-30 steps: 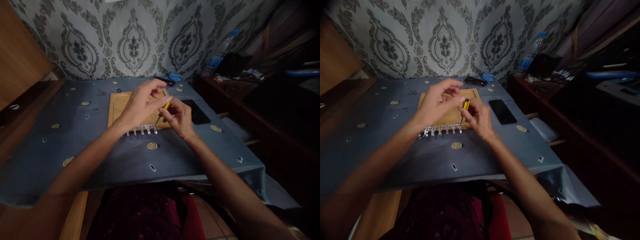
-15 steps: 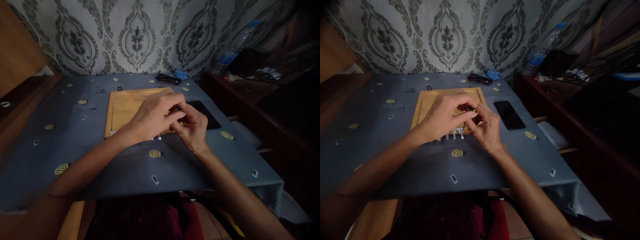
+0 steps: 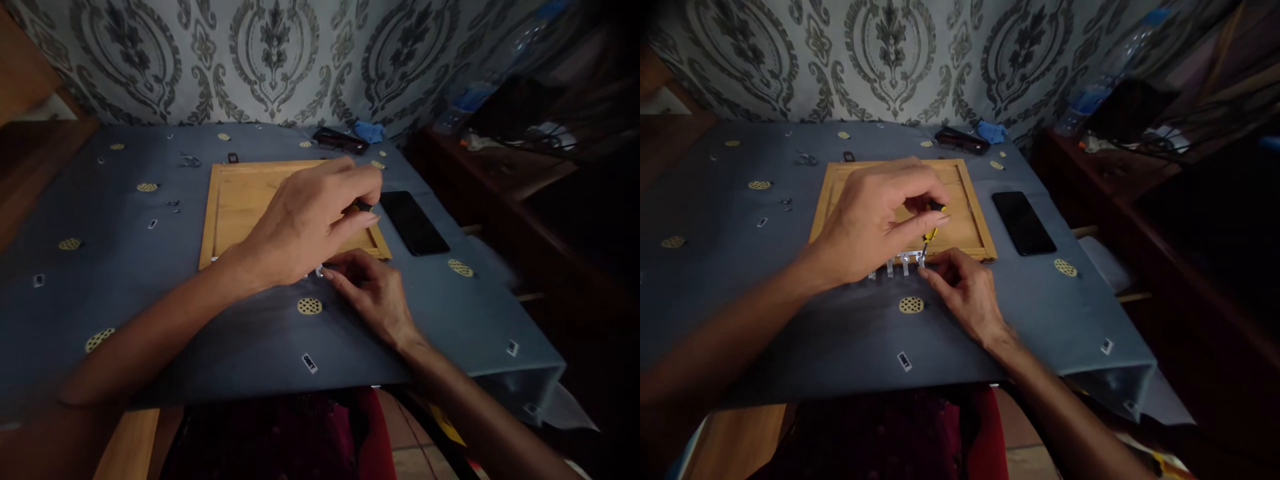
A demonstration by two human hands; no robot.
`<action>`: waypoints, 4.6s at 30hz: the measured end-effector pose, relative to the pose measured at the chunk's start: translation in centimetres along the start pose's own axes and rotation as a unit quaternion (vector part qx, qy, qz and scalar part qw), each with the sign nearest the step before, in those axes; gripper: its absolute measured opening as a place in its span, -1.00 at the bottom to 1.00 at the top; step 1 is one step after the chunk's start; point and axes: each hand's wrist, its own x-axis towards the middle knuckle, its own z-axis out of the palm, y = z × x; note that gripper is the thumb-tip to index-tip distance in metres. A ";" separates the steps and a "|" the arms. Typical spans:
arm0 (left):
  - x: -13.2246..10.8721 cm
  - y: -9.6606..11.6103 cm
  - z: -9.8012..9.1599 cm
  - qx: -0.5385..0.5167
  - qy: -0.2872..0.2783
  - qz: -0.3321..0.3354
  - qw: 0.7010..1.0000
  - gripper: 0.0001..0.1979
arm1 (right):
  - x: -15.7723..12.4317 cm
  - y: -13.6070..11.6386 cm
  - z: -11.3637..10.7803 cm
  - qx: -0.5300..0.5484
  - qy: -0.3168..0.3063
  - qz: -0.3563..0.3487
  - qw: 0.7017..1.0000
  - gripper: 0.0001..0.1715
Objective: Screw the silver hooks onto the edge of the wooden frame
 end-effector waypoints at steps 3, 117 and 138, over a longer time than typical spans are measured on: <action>0.2 -0.2 -0.1 -0.014 -0.002 -0.011 1.000 -0.89 | 0.3 -0.4 0.4 0.014 -0.011 0.022 1.000 -0.63; 0.0 0.6 2.2 -0.325 0.000 -0.101 0.940 -0.82 | 0.9 -0.2 0.1 0.237 -0.158 0.219 0.933 -0.62; 2.8 0.7 3.2 -0.490 -0.117 -0.122 0.855 -0.68 | 1.0 -0.4 0.3 0.276 -0.152 0.242 0.918 -0.61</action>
